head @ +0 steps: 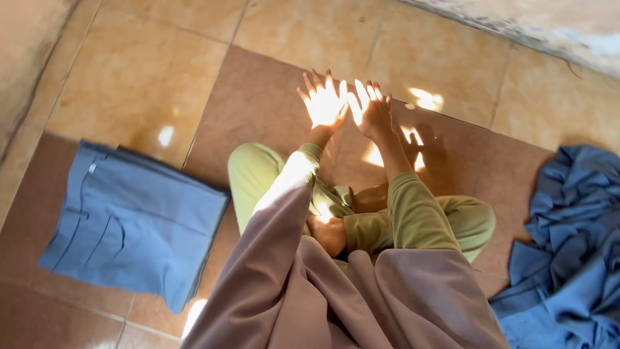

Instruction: Folding blue trousers on the floor and stacking them neatly.

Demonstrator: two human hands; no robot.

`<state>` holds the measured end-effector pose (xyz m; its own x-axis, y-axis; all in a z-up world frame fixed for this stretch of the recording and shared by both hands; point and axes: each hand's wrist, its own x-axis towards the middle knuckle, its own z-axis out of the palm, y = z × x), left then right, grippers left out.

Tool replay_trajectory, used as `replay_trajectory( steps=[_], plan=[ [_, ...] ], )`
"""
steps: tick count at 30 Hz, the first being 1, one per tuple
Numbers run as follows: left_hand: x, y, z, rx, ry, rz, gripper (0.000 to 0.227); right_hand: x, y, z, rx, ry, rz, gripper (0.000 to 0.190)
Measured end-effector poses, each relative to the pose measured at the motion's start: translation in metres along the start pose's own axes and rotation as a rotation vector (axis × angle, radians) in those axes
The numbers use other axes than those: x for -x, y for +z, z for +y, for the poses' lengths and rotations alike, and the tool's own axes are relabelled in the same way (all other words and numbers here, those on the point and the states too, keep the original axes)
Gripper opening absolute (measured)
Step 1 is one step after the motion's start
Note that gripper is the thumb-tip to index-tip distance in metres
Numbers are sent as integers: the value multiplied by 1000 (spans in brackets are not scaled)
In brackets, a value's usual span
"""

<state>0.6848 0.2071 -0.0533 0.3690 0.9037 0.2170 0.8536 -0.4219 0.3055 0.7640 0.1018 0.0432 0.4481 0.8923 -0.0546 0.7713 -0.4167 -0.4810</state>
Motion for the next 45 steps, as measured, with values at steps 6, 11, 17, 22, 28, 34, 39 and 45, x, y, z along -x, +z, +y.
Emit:
replay_trajectory(
  steps=[6,11,17,22,28,34,39,45],
  plan=[
    [52,67,115,57,135,240,57,44,-22,117,47,161,25,68],
    [103,85,188,86,204,-110,61,91,-42,194,38,327,63,74],
    [156,80,257,139,364,-189,62,145,-64,265,-13,488,143,76],
    [188,82,316,53,511,-395,64,197,-85,312,-34,626,189,73],
    [251,68,384,76,662,-597,65,256,-111,353,-71,809,236,70],
    [315,86,424,137,813,-662,66,330,-133,378,-142,984,418,67],
    [366,89,441,246,939,-716,67,387,-110,423,-199,1085,844,63],
    [402,61,454,391,985,-1186,71,452,-85,472,-227,1326,1122,72]
  ],
)
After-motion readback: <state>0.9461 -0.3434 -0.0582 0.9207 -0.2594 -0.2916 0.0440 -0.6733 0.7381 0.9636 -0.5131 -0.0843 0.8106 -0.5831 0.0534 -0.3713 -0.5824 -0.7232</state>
